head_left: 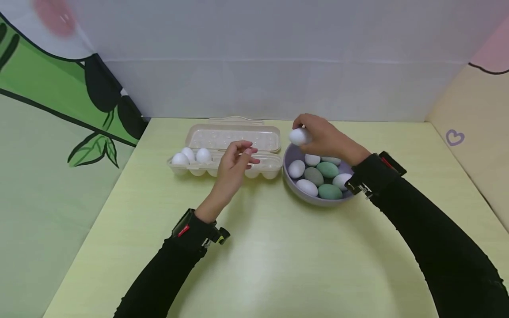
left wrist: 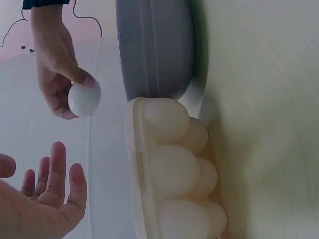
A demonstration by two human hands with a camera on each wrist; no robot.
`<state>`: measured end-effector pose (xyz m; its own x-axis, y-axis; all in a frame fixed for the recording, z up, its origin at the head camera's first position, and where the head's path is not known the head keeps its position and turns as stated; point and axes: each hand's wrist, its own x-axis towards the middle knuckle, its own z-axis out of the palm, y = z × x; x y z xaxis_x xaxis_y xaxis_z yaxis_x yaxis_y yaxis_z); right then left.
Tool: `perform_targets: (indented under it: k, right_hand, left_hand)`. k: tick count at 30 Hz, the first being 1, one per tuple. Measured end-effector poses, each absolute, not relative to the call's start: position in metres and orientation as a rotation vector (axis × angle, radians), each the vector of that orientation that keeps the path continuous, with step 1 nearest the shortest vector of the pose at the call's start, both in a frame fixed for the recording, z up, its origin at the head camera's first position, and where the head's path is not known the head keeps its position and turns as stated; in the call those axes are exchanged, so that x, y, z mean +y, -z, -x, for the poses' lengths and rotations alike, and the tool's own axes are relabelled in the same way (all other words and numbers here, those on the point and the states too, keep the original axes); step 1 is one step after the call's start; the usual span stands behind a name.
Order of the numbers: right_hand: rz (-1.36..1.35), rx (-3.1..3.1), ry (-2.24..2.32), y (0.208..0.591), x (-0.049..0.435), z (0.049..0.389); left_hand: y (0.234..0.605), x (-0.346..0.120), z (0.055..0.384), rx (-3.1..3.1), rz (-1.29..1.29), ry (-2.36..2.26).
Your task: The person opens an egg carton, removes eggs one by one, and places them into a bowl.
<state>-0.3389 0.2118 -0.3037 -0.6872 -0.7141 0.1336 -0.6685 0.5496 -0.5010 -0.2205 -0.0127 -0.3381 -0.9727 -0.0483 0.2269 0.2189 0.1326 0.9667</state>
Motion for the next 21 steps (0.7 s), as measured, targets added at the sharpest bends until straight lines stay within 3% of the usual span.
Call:
perform_targets:
  k: [8, 21]
  right_hand:
    - [1.19, 2.653, 0.71, 0.337, 0.216, 0.353]
    - [1.326, 2.73, 0.21, 0.348, 0.209, 0.35]
  left_hand:
    - [0.338, -0.024, 0.221, -2.157, 0.143, 1.949]
    - [0.338, -0.028, 0.219, -2.163, 0.137, 1.972]
